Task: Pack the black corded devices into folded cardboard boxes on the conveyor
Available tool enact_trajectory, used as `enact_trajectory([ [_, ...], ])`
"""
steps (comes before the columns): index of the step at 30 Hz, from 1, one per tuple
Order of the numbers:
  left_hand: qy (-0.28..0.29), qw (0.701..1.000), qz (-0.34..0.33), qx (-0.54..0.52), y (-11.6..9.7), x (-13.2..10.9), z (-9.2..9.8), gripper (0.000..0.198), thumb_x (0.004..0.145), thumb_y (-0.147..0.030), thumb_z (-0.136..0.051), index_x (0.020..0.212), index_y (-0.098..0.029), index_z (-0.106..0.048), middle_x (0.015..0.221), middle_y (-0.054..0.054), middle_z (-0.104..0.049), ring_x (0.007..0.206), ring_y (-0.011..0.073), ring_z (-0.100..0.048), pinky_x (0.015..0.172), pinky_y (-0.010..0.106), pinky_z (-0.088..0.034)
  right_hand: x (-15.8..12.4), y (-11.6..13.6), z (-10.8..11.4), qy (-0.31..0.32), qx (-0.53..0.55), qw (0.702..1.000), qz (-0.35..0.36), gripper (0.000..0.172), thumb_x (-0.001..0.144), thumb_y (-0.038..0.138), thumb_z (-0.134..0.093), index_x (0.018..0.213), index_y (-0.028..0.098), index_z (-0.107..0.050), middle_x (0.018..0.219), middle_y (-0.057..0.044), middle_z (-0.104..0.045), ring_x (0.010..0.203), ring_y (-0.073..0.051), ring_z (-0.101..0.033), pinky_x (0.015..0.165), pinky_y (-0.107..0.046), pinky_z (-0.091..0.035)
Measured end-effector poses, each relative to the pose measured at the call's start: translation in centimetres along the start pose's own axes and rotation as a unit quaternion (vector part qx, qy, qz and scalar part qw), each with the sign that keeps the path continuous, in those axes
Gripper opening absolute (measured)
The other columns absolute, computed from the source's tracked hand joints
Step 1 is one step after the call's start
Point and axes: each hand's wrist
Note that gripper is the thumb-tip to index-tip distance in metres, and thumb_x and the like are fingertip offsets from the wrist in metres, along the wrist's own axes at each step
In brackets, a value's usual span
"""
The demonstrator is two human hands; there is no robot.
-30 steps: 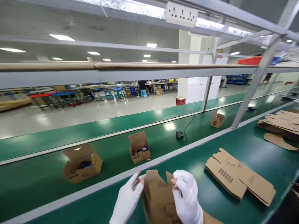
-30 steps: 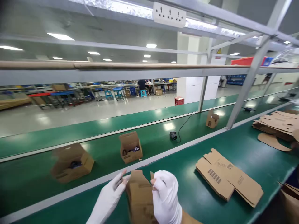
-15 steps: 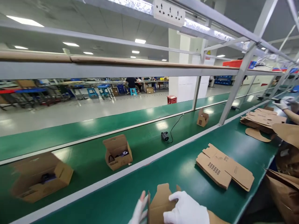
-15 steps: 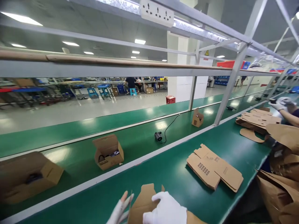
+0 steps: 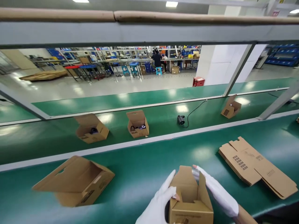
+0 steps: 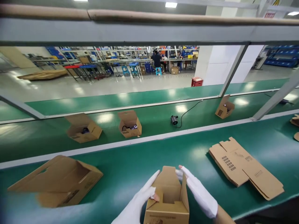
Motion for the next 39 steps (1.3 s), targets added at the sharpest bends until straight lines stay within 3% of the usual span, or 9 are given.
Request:
enact_trajectory([
  [5,0.013,0.996,-0.081,0.023,-2.6,-0.6,0.7,0.053,0.063,-0.054,-0.074,0.100,-0.023,-0.052,0.157,0.012,-0.004,0.139,0.0404,-0.023,0.105,0.053,-0.035,0.9,2.4,-3.0,0.195,0.251,0.944,-0.095,0.055,0.081,0.045,-0.064,0.127,0.018,-0.053,0.126,-0.012,-0.058,0.115,-0.031,-0.055,0.102,-0.049,-0.038],
  [10,0.005,0.987,-0.149,-0.053,-4.9,-0.9,1.4,0.054,0.063,-0.044,-0.076,0.102,-0.025,-0.045,0.133,0.011,-0.043,0.118,0.0298,-0.048,0.100,0.045,-0.041,2.9,3.2,-1.1,0.286,0.179,0.931,-0.138,0.064,0.070,0.042,-0.075,0.124,0.015,-0.055,0.128,-0.013,-0.056,0.119,-0.029,-0.051,0.104,-0.043,-0.034],
  [15,-0.015,0.988,-0.137,-0.069,-4.8,-1.1,1.1,0.058,0.058,-0.049,-0.076,0.099,-0.024,-0.043,0.111,0.007,-0.051,0.100,0.0256,-0.049,0.088,0.040,-0.041,5.5,5.8,0.5,0.427,-0.020,0.896,-0.117,0.066,0.075,0.049,-0.069,0.130,0.018,-0.049,0.129,-0.010,-0.055,0.121,-0.026,-0.048,0.099,-0.035,-0.038],
  [19,-0.005,0.989,-0.134,-0.058,-5.0,-1.2,1.4,0.055,0.056,-0.042,-0.077,0.096,-0.023,-0.045,0.105,0.005,-0.051,0.096,0.0242,-0.046,0.085,0.037,-0.039,6.2,8.8,-2.4,0.403,-0.337,0.846,-0.090,0.043,0.071,0.046,-0.070,0.105,0.022,-0.062,0.093,-0.001,-0.067,0.082,-0.021,-0.061,0.069,-0.027,-0.045],
  [24,-0.003,0.990,-0.119,-0.072,-5.3,-1.4,1.5,0.054,0.055,-0.046,-0.077,0.094,-0.022,-0.048,0.100,0.005,-0.052,0.091,0.0236,-0.047,0.082,0.037,-0.040,5.5,9.4,-5.0,0.325,-0.474,0.816,-0.062,0.028,0.070,0.036,-0.066,0.095,0.024,-0.062,0.060,0.006,-0.057,0.049,-0.014,-0.051,0.045,-0.022,-0.030],
  [30,-0.097,0.979,-0.097,-0.152,-3.6,0.7,3.5,0.053,0.061,-0.042,-0.075,0.102,-0.020,-0.051,0.110,0.007,-0.052,0.101,0.0266,-0.050,0.089,0.039,-0.041,4.6,10.3,-3.1,0.140,-0.565,0.806,0.108,0.037,0.084,0.026,-0.049,0.120,0.019,-0.055,0.100,-0.007,-0.069,0.085,-0.022,-0.065,0.071,-0.031,-0.049],
  [32,-0.191,0.945,-0.054,-0.260,-2.5,2.6,4.9,0.044,0.070,-0.042,-0.070,0.101,-0.019,-0.051,0.109,0.007,-0.055,0.098,0.0246,-0.054,0.087,0.037,-0.043,3.8,10.7,-2.9,0.063,-0.599,0.749,0.275,0.043,0.087,0.029,-0.049,0.128,0.015,-0.049,0.124,-0.013,-0.059,0.112,-0.028,-0.055,0.092,-0.042,-0.045],
  [35,-0.286,0.859,0.007,-0.425,-1.1,5.9,6.3,0.043,0.077,-0.044,-0.065,0.107,-0.017,-0.052,0.110,0.010,-0.060,0.095,0.0235,-0.058,0.085,0.037,-0.046,2.3,10.4,-3.8,0.118,-0.645,0.620,0.431,0.042,0.082,0.034,-0.061,0.119,0.015,-0.056,0.128,-0.014,-0.056,0.118,-0.033,-0.050,0.096,-0.047,-0.043],
  [39,-0.199,0.868,0.063,-0.450,-0.3,9.3,6.3,0.054,0.084,-0.055,-0.048,0.122,-0.018,-0.051,0.122,0.014,-0.061,0.105,0.0276,-0.060,0.086,0.040,-0.049,1.9,9.3,-3.7,0.046,-0.686,0.519,0.508,0.030,0.080,0.005,-0.056,0.110,0.008,-0.059,0.117,-0.017,-0.062,0.107,-0.031,-0.057,0.086,-0.043,-0.049],
])
Point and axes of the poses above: each hand's wrist, its own x-axis towards the middle knuckle, its own z-axis out of the back of the hand, y = z × x
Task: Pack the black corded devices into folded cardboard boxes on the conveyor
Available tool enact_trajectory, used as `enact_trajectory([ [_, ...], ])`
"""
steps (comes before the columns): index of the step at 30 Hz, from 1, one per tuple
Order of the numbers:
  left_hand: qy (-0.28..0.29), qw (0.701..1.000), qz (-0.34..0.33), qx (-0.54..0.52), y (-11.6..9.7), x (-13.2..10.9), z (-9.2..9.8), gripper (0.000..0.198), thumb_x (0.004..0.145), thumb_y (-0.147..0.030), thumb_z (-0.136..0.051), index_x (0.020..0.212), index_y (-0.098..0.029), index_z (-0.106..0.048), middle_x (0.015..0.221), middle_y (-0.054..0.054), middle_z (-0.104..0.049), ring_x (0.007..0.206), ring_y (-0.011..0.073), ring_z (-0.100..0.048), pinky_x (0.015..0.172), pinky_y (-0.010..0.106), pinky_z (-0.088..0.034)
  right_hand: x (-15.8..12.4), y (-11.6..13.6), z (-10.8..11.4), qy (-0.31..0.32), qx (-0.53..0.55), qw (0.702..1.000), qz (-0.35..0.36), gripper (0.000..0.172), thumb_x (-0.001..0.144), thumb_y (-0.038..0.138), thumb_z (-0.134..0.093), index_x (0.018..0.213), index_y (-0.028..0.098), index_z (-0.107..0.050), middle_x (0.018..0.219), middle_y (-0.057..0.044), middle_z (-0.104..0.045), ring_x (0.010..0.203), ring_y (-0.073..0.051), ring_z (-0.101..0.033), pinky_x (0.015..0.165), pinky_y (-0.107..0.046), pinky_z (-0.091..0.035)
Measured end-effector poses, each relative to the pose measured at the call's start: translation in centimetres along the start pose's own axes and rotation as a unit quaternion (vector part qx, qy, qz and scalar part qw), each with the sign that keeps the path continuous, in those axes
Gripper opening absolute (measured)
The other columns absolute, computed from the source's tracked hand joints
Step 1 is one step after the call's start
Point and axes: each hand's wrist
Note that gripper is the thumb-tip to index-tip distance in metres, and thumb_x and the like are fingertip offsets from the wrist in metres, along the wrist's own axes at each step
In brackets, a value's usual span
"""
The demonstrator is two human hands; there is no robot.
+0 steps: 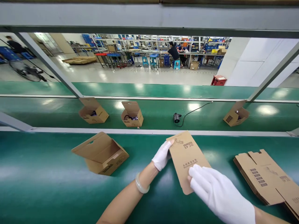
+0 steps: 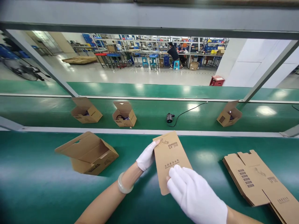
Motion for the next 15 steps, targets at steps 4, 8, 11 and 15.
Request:
enact_trajectory([
  [4,-0.010,0.979,0.033,0.199,-0.5,3.7,0.1,0.059,0.088,-0.064,-0.033,0.118,-0.018,-0.057,0.125,0.014,-0.060,0.110,0.0300,-0.058,0.088,0.044,-0.049,-2.7,-3.3,-0.7,-0.072,-0.073,0.994,-0.044,0.033,0.080,-0.005,-0.054,0.111,0.007,-0.056,0.114,-0.019,-0.063,0.104,-0.031,-0.059,0.085,-0.045,-0.048],
  [8,-0.154,0.944,-0.021,0.291,-3.7,11.0,2.0,0.050,0.087,-0.047,-0.054,0.125,-0.016,-0.048,0.139,0.014,-0.046,0.131,0.0280,-0.039,0.109,0.044,-0.030,-5.8,-7.7,-1.6,-0.018,-0.192,0.973,-0.130,0.031,0.082,0.001,-0.055,0.111,0.009,-0.057,0.106,-0.015,-0.065,0.088,-0.029,-0.062,0.074,-0.041,-0.048],
  [11,-0.230,0.917,-0.014,0.325,-6.4,16.7,3.0,0.053,0.085,-0.039,-0.061,0.130,-0.016,-0.045,0.143,0.013,-0.039,0.132,0.0313,-0.035,0.109,0.055,-0.027,-7.1,-10.2,-2.0,0.069,-0.257,0.937,-0.226,0.027,0.085,0.008,-0.049,0.110,0.011,-0.060,0.102,-0.014,-0.065,0.078,-0.027,-0.061,0.065,-0.038,-0.046],
  [15,-0.272,0.917,0.027,0.292,-8.3,20.8,2.7,0.040,0.085,-0.032,-0.062,0.121,-0.016,-0.053,0.133,0.011,-0.049,0.124,0.0293,-0.045,0.103,0.054,-0.037,-7.4,-11.5,-1.4,0.078,-0.238,0.907,-0.339,0.035,0.089,0.025,-0.044,0.118,0.011,-0.057,0.115,-0.016,-0.060,0.089,-0.031,-0.060,0.068,-0.041,-0.048],
])
Point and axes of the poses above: each hand's wrist, its own x-axis towards the middle knuckle, its own z-axis out of the back of the hand, y = z × x
